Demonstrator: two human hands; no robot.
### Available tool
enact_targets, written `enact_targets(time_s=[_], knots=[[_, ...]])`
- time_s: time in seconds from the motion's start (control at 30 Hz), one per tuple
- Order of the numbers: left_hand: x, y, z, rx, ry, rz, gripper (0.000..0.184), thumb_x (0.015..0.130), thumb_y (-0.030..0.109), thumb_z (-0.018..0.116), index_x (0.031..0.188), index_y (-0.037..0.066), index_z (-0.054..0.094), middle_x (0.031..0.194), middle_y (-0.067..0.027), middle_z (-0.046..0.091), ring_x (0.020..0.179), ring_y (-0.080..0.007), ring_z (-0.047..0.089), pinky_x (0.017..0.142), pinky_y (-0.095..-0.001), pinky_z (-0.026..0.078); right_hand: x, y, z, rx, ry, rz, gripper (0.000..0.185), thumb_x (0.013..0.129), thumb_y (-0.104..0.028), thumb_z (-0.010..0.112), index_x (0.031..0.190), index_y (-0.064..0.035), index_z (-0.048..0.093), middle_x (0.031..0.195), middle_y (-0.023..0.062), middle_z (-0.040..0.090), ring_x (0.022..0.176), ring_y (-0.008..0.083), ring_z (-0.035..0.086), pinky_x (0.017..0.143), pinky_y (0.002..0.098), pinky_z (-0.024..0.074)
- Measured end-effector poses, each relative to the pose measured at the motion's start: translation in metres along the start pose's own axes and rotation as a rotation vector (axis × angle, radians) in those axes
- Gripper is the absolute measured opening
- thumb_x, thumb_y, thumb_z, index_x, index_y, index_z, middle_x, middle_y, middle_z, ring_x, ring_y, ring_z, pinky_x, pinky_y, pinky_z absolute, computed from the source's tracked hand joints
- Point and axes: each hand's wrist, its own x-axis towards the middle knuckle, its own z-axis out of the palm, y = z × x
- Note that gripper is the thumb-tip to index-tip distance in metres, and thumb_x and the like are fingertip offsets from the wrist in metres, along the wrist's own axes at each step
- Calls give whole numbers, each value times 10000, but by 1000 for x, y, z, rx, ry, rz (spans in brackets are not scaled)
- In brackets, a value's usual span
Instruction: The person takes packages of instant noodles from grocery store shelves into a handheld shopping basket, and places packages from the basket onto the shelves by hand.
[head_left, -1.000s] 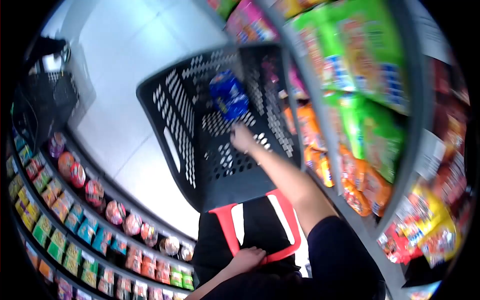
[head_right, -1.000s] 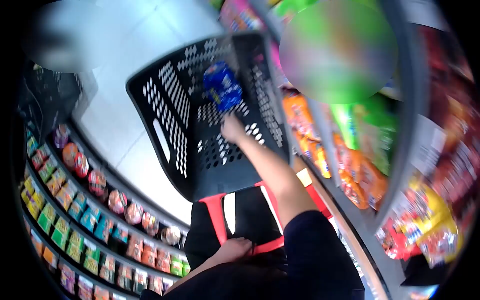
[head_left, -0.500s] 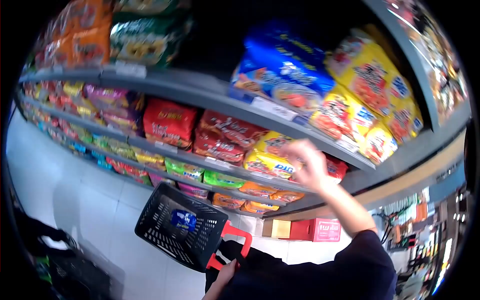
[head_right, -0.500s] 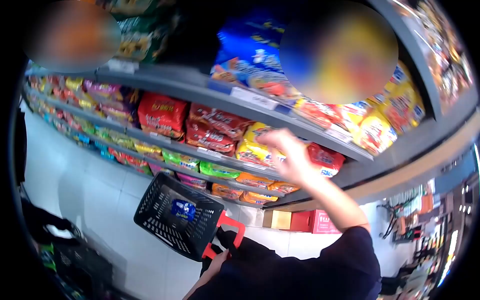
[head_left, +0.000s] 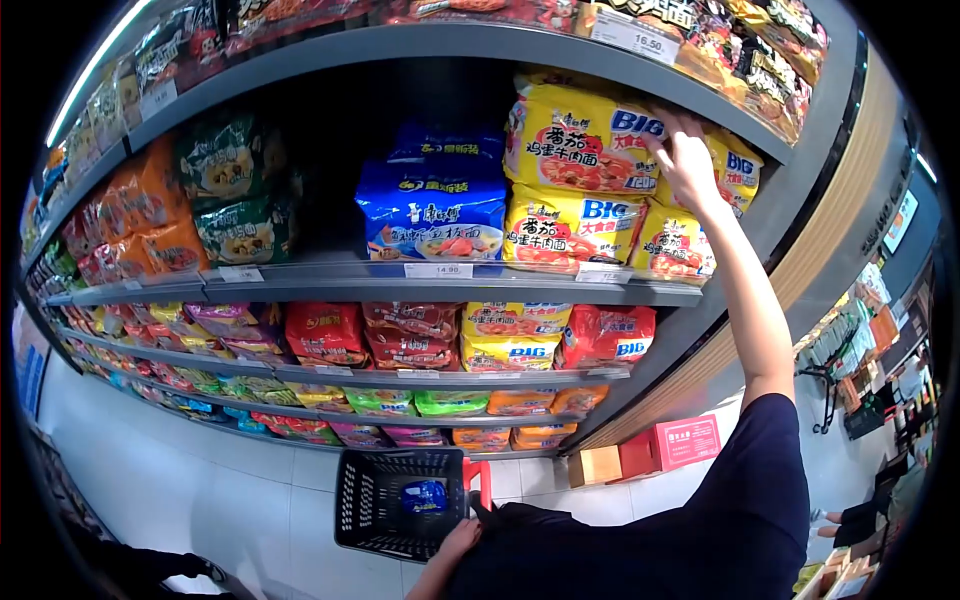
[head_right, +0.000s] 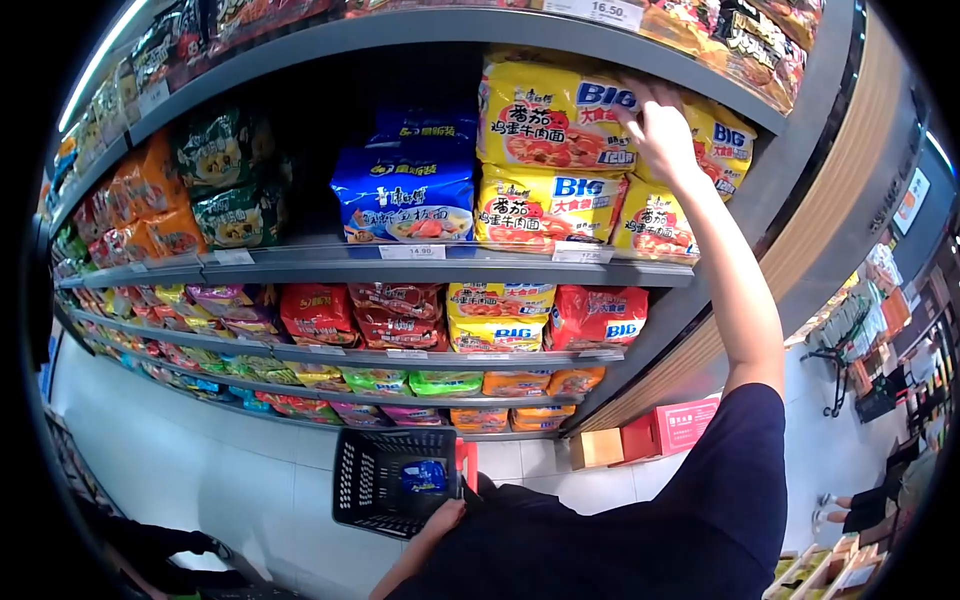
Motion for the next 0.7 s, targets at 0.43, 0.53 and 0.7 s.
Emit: enact_targets(time_s=[0.43, 0.53, 0.7], knots=[[129, 357, -409, -392, 586, 708, 569, 856, 168, 633, 1352, 75, 370, 1368, -115, 348, 1224, -246, 435, 982, -379, 411, -106, -47, -34, 473, 246, 143, 311, 733, -71, 679, 1032, -59, 595, 1117, 106, 557, 1107, 258, 485, 966, 373, 376], [157, 407, -411, -427, 624, 694, 945, 748, 414, 745, 1432, 80, 185, 1432, -169, 189, 1300, -319, 317, 1067, -441, 311, -127, -75, -35, 960, 510, 508, 624, 840, -256, 668, 1340, -67, 347, 1362, 102, 368, 1276, 217, 345, 1039, 361, 313], [158, 396, -345, -315, 738, 843, 1064, 691, 484, 763, 1413, -4, 153, 1414, -237, 206, 1343, -373, 195, 1101, -455, 217, -177, -100, -24, 1490, 506, 959, 554, 886, -252, 625, 1339, -45, 383, 1279, 85, 485, 1172, 209, 465, 1019, 395, 354]])
